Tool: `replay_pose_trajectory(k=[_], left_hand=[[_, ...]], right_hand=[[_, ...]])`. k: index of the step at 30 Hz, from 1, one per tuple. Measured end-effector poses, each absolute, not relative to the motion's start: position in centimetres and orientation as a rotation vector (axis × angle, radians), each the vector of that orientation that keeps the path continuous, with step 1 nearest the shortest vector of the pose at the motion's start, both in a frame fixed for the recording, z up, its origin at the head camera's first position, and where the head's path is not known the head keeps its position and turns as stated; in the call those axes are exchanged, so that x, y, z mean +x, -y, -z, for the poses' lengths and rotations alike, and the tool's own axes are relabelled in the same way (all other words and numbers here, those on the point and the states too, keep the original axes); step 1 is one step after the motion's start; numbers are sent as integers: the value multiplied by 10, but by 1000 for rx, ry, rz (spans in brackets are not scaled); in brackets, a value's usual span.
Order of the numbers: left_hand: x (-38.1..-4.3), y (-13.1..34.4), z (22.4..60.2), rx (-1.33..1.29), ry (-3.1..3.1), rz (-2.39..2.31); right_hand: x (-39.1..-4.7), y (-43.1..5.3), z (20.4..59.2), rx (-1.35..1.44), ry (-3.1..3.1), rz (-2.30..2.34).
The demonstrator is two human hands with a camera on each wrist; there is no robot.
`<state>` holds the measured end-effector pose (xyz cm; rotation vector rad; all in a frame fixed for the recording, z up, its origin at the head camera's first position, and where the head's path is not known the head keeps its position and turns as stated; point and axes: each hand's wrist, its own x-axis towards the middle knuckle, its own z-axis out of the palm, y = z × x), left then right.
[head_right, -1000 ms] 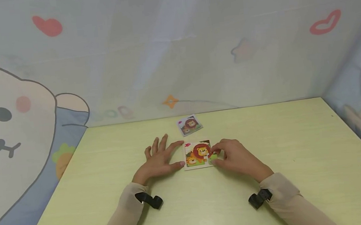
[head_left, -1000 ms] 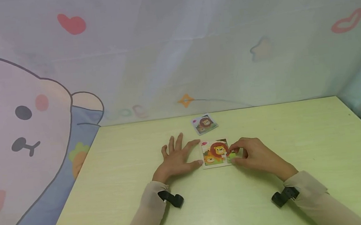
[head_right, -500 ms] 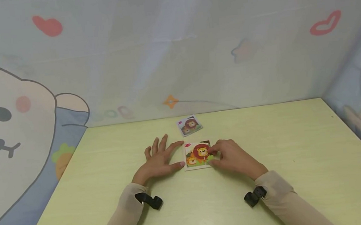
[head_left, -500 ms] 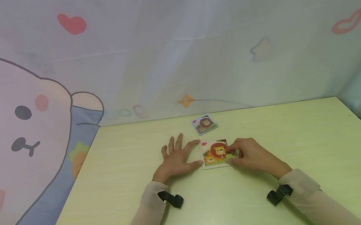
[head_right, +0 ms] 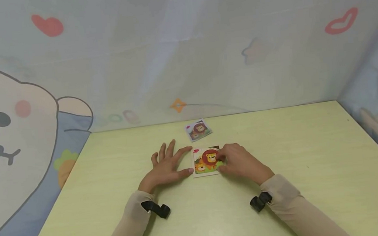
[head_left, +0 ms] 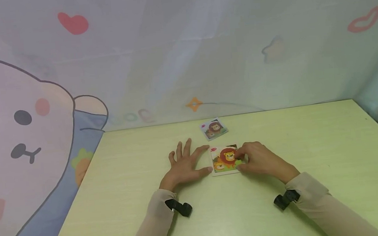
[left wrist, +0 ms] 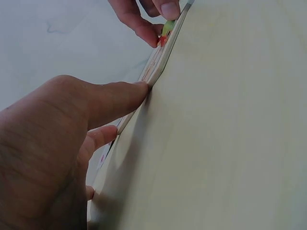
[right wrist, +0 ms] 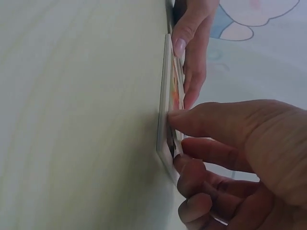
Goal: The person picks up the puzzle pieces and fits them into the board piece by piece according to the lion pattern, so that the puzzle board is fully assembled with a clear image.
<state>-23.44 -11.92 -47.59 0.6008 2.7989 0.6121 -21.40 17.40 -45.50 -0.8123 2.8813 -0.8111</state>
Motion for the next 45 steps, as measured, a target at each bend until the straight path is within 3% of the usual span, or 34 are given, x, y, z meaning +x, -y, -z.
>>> replay_pose_trajectory(k=[22,45], left_hand=[[-245,122,500,607,-2799,-658],[-241,121,492,571,-2787,-649]], right_hand=[[-210,-178,455,-646,-2887,883],[-203,-186,469,-574,-2846,1015]])
